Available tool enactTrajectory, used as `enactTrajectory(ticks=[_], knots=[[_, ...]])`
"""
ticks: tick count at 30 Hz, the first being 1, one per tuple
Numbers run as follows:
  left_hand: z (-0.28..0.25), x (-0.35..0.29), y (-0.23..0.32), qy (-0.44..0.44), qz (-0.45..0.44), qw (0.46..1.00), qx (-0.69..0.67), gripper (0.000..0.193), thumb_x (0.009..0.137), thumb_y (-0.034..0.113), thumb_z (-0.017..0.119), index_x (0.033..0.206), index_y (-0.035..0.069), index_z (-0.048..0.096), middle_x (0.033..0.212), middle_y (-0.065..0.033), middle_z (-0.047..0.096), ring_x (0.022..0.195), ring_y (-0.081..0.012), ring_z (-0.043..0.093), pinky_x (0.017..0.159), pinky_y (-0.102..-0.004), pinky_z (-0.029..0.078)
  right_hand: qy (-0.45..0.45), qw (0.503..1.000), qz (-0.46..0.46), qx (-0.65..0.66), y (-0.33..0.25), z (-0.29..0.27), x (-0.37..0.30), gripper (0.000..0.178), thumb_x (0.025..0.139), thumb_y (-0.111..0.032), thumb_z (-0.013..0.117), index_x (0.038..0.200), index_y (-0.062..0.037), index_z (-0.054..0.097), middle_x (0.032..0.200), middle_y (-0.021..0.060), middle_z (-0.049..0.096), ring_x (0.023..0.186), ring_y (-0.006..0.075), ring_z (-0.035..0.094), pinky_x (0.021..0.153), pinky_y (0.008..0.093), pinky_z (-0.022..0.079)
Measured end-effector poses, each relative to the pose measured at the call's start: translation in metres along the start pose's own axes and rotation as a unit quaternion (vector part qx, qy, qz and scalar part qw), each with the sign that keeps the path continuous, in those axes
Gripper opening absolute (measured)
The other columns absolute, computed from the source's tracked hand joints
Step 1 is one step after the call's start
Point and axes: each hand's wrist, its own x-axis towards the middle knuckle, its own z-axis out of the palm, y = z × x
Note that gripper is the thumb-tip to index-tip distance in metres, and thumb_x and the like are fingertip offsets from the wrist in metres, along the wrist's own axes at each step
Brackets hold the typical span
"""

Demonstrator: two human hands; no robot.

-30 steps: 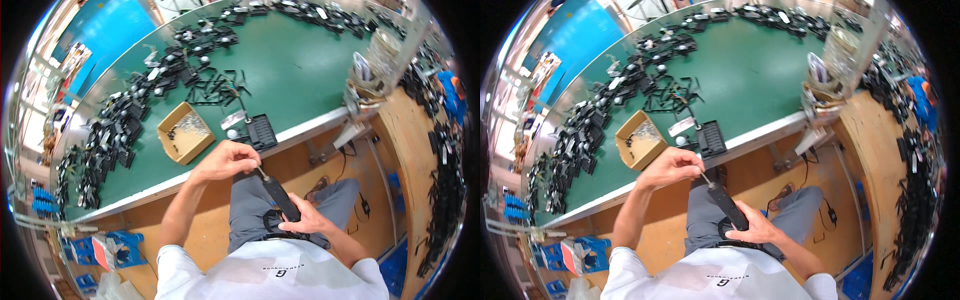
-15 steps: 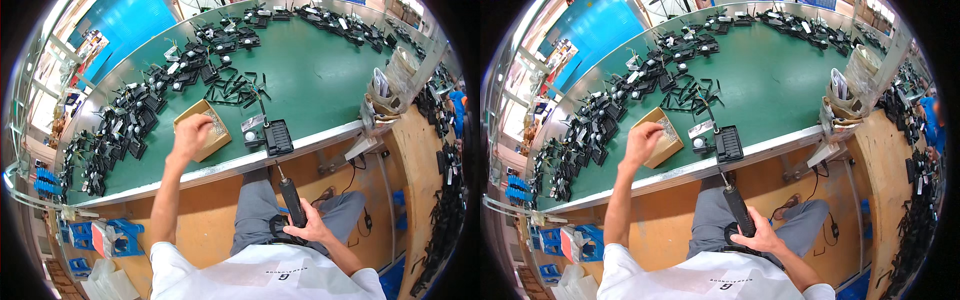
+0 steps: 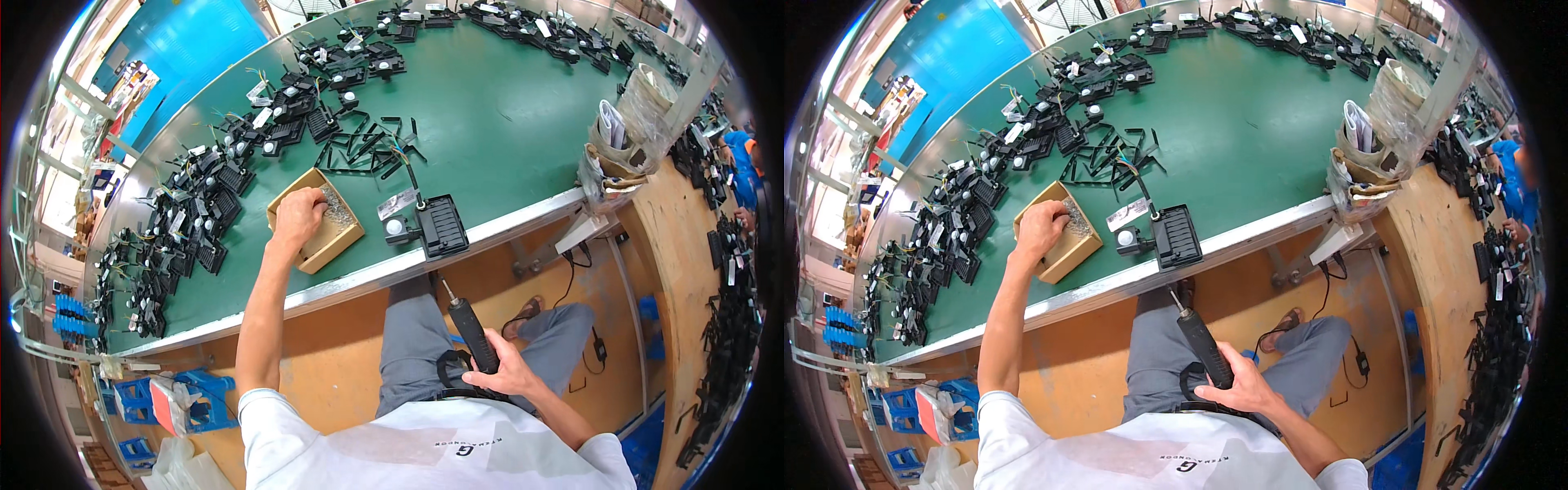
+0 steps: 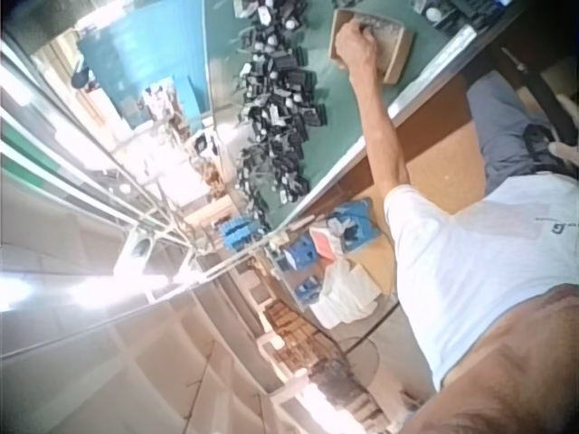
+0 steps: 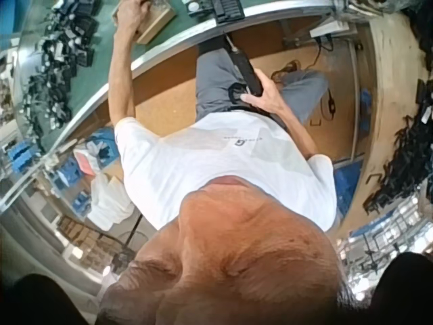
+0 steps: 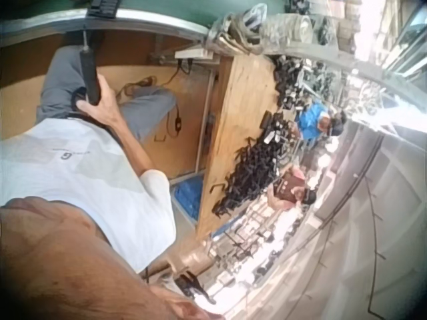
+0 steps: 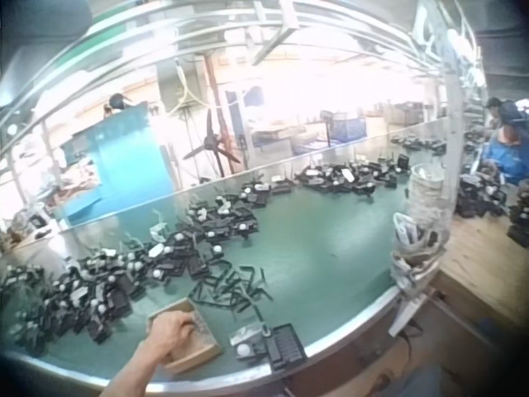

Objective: The person attaches screws to a small black electronic module using an electric screwdriver.

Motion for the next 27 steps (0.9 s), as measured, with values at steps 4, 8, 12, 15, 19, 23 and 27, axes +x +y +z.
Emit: enactTrajectory(ticks=[4,8,12,15,19,23,27], knots=[[0.002,-0.002,-0.006,0.014,0.018,1.0,0.009,0.015,0.083,0.012,0.07,0.092,0.0,0.069,0.088,-0.0161,0.071,0.085,-0.0351,0.067,0.08,-0.0439,0.052,0.005,1.0,-0.018,-0.016,-0.003,0.001,0.002,0.071,0.078,-0.023,0.086,0.136,-0.004,0.05,0.079,-0.0009,0.056,0.07,0.0082,0.055,0.064,0.0259,0.047],[0.0,-0.013,-0.01,0.038,-0.014,0.995,-0.094,0.009,0.091,0.009,0.064,0.092,0.0,0.066,0.08,-0.0116,0.068,0.07,-0.0241,0.066,0.069,-0.0362,0.052,-0.002,1.0,-0.011,-0.017,-0.001,0.001,0.001,0.071,0.078,-0.025,0.086,0.136,-0.0038,0.05,0.078,-0.0011,0.056,0.07,0.0083,0.055,0.065,0.026,0.047],[-0.009,-0.016,-0.006,-0.058,-0.185,0.914,-0.356,0.01,0.097,0.011,0.06,0.092,0.004,0.063,0.076,-0.004,0.064,0.063,-0.0113,0.06,0.061,-0.026,0.049,-0.003,1.0,0.01,-0.005,0.003,0.0,-0.001,0.07,0.078,-0.025,0.086,0.135,-0.0036,0.051,0.078,-0.0012,0.056,0.07,0.0084,0.055,0.064,0.0263,0.047],[-0.013,-0.016,-0.002,-0.089,-0.196,0.862,-0.459,0.01,0.099,0.012,0.059,0.095,0.004,0.061,0.078,-0.0003,0.061,0.062,-0.0053,0.057,0.057,-0.0215,0.048,0.005,1.0,0.004,-0.009,0.002,0.0,-0.001,0.069,0.078,-0.024,0.086,0.134,-0.0032,0.051,0.078,-0.0009,0.056,0.07,0.0089,0.056,0.064,0.0273,0.047],[-0.022,-0.022,0.015,-0.059,-0.164,0.85,-0.497,0.015,0.104,0.018,0.054,0.096,0.006,0.057,0.078,0.0012,0.054,0.06,-0.006,0.049,0.057,-0.0201,0.041,-0.005,1.0,0.003,0.005,-0.002,0.001,-0.001,0.069,0.079,-0.023,0.085,0.134,-0.0021,0.051,0.078,-0.0007,0.058,0.071,0.0099,0.056,0.065,0.0292,0.047],[-0.021,-0.032,0.075,0.004,-0.055,0.866,-0.498,0.011,0.104,0.013,0.053,0.098,0.006,0.057,0.081,0.0029,0.053,0.068,-0.006,0.049,0.063,-0.0202,0.04,-0.001,0.998,0.008,0.056,-0.005,-0.005,-0.005,0.068,0.082,-0.019,0.083,0.136,-0.0011,0.047,0.077,-0.0005,0.057,0.063,0.0083,0.057,0.058,0.0277,0.048],[-0.015,-0.048,0.142,0.082,0.14,0.952,-0.261,0.009,0.09,-0.002,0.064,0.093,0.003,0.057,0.09,-0.0085,0.058,0.09,-0.0253,0.058,0.083,-0.0367,0.046,-0.016,0.989,0.025,0.143,-0.01,-0.011,-0.005,0.064,0.086,-0.014,0.08,0.137,-0.0008,0.043,0.075,-0.0003,0.055,0.054,0.007,0.056,0.049,0.026,0.047]])
